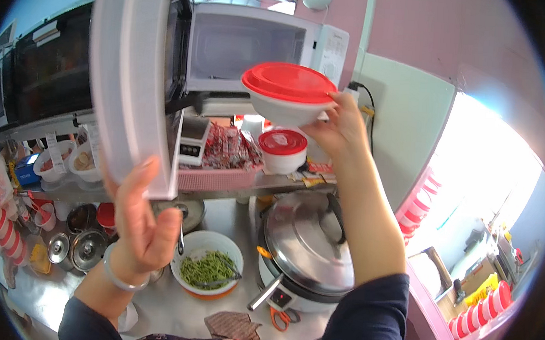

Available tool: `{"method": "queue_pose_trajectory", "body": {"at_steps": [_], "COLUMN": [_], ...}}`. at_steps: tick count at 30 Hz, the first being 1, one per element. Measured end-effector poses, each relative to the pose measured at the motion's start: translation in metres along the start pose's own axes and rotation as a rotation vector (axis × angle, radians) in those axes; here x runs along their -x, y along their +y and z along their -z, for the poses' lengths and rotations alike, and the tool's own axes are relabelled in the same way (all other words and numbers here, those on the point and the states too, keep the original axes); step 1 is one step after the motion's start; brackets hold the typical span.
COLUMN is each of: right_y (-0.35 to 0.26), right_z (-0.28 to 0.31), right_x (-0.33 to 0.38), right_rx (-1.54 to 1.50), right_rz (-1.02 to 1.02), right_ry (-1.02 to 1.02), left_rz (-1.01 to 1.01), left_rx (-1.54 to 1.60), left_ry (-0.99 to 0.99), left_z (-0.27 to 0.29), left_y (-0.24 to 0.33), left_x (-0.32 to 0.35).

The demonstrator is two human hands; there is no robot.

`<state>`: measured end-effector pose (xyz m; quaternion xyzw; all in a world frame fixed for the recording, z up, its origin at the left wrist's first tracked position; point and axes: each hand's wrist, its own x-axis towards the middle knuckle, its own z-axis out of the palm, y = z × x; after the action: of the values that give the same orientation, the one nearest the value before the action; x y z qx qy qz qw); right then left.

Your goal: The person assembles a takeout bowl by adding cooked meat, shredded vegetables, and a dark sauce from various containers. They then cover the bowl, place it in a microwave, and later remove it to pack it into a plastic bag.

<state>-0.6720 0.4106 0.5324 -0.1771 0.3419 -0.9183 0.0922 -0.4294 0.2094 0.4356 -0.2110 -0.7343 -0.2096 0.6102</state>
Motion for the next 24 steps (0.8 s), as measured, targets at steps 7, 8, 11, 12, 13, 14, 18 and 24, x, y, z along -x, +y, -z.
{"method": "queue_pose_trajectory", "body": {"at_steps": [7,8,11,12,13,14,18,24], "right_y": [-0.024,-0.020,0.005,0.017,0.030,0.044,0.121,0.268], "right_z": [0.105,0.110,0.118,0.116,0.113,0.108,0.082,0.025], "right_x": [0.222,0.252,0.313,0.327,0.341,0.353,0.382,0.391], "right_rx": [-0.107,-0.191,0.028,0.118,0.144,0.180,0.190,0.202], "right_rz": [0.048,0.035,-0.031,-0.049,-0.061,-0.076,-0.161,-0.614], "right_ry": [0.106,0.158,0.187,0.200,0.186,0.163,0.057,0.059], "left_rz": [0.909,1.168,1.410,1.358,1.359,1.339,1.479,1.606], "left_rx": [1.294,1.480,1.980,2.140,2.058,1.977,1.953,1.613], "left_ry": [-0.310,-0.497,-0.701,-0.733,-0.612,-0.467,-0.127,0.167], "left_z": [-0.085,-0.093,-0.085,-0.074,-0.060,-0.044,0.042,0.191], "left_y": [0.022,0.025,0.063,0.069,0.081,0.090,0.076,0.055], "left_x": [0.036,0.050,0.104,0.118,0.130,0.141,0.185,0.250]}}
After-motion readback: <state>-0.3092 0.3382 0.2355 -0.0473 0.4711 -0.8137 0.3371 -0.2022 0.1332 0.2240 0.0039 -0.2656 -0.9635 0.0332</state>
